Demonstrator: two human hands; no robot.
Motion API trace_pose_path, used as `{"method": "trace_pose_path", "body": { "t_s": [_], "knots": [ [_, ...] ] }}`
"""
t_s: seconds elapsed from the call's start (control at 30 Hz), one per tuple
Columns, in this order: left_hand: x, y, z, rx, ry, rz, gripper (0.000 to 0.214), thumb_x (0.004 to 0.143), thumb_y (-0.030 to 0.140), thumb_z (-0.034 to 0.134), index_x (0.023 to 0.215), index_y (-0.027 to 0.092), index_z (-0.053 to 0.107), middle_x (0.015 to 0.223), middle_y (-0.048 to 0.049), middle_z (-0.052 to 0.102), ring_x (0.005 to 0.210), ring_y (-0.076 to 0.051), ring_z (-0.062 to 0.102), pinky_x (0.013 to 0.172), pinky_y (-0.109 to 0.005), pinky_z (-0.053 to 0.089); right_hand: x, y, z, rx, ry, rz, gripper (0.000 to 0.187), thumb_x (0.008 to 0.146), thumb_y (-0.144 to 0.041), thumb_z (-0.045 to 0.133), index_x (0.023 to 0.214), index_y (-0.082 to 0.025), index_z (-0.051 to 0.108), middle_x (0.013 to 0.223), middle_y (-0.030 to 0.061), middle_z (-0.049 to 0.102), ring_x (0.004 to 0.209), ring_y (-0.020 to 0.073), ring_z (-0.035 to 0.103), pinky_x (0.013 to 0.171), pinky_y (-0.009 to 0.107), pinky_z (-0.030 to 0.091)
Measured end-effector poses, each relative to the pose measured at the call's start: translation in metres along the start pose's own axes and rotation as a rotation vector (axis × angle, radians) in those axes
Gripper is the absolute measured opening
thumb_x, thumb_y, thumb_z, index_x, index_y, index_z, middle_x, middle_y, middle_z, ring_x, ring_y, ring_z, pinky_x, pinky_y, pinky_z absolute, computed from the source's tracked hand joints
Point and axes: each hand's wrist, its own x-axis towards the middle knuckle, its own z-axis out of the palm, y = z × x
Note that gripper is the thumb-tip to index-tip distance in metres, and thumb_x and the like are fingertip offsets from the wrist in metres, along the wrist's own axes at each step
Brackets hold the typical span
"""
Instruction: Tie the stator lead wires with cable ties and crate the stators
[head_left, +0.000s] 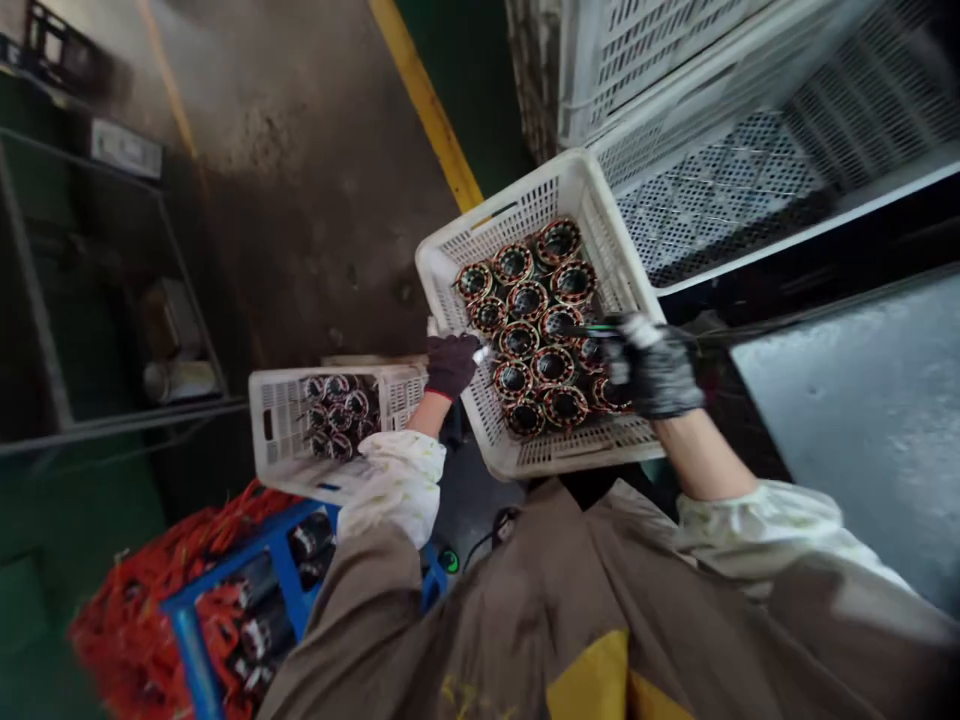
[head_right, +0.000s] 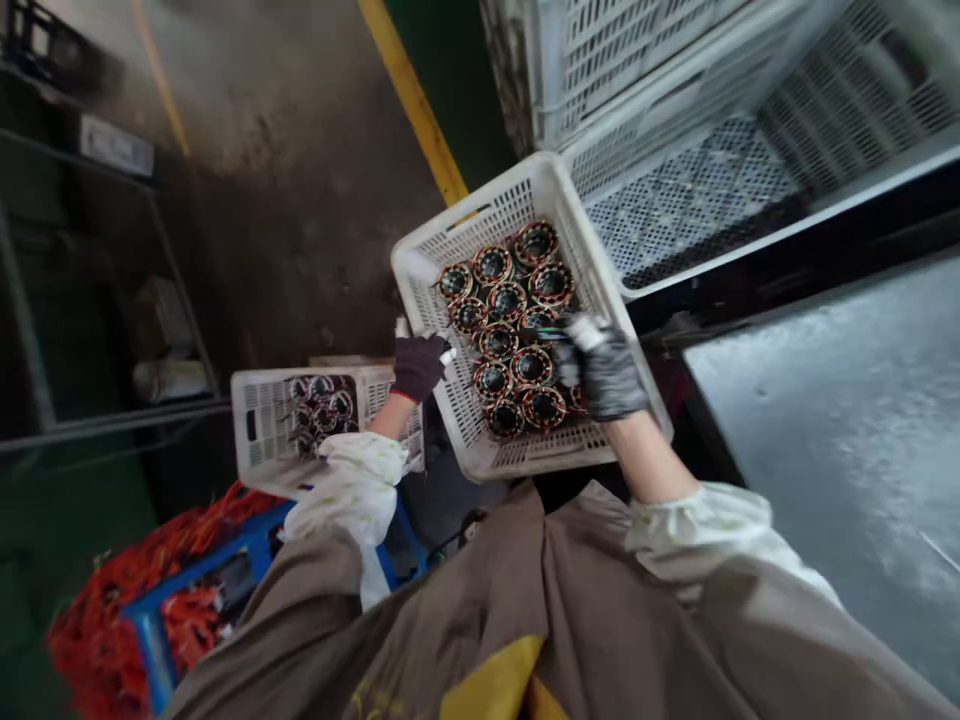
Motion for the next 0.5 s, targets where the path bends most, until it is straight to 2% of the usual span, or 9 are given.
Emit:
{"method": "trace_pose_path", "body": {
  "t_s": [0.07,0.13,0.23,0.37,0.5],
  "knots": [
    [0.054,-0.014,0.000,0.090,-0.008,-0.024,0.032,0.105,0.033,0.055,0.127,0.014,0.070,0.127,-0.0190,0.075,0.131,-0.036,0.064,0.115,-0.054,0.034,0.042,0.013,0.038,0.076,-0.011,0.061,0.047,0.068,-0.064,0.081,0.068,-0.025,0.055,0.055,-0.0031,0.053,0.038,0.0090,0.040,0.034,0.025,0.029],
    [0.098,-0.028,0.004,0.155,-0.024,-0.074,0.031,0.104,0.035,0.055,0.124,0.016,0.070,0.121,-0.0172,0.077,0.122,-0.035,0.068,0.107,-0.049,0.039,0.086,0.025,0.068,0.091,-0.009,0.112,0.053,0.072,-0.071,0.077,0.068,-0.024,0.053,0.050,-0.0042,0.052,0.036,0.0087,0.039,0.032,0.025,0.028],
    [0.140,-0.044,0.018,0.217,-0.033,-0.152,0.034,0.105,0.037,0.050,0.124,0.016,0.070,0.115,-0.0170,0.078,0.112,-0.033,0.072,0.095,-0.042,0.043,0.150,0.043,0.098,0.040,-0.025,0.147,0.060,0.081,-0.080,0.069,0.067,-0.024,0.053,0.046,-0.0053,0.049,0.034,0.0089,0.039,0.032,0.024,0.029],
    [0.157,-0.055,0.038,0.264,-0.030,-0.205,0.041,0.106,0.041,0.044,0.123,0.013,0.069,0.116,-0.0201,0.076,0.115,-0.033,0.072,0.093,-0.042,0.043,0.224,0.073,0.139,-0.023,-0.062,0.159,0.057,0.087,-0.072,0.071,0.064,-0.024,0.050,0.048,-0.0055,0.049,0.038,0.0091,0.043,0.037,0.022,0.034],
    [0.159,-0.061,0.043,0.292,-0.070,-0.219,0.040,0.104,0.042,0.047,0.117,0.013,0.071,0.112,-0.0195,0.077,0.111,-0.034,0.072,0.090,-0.041,0.043,0.277,0.117,0.195,-0.053,-0.084,0.187,0.035,0.094,-0.054,0.070,0.079,-0.024,0.059,0.060,-0.0056,0.058,0.048,0.0109,0.053,0.047,0.022,0.047]
  ]
}}
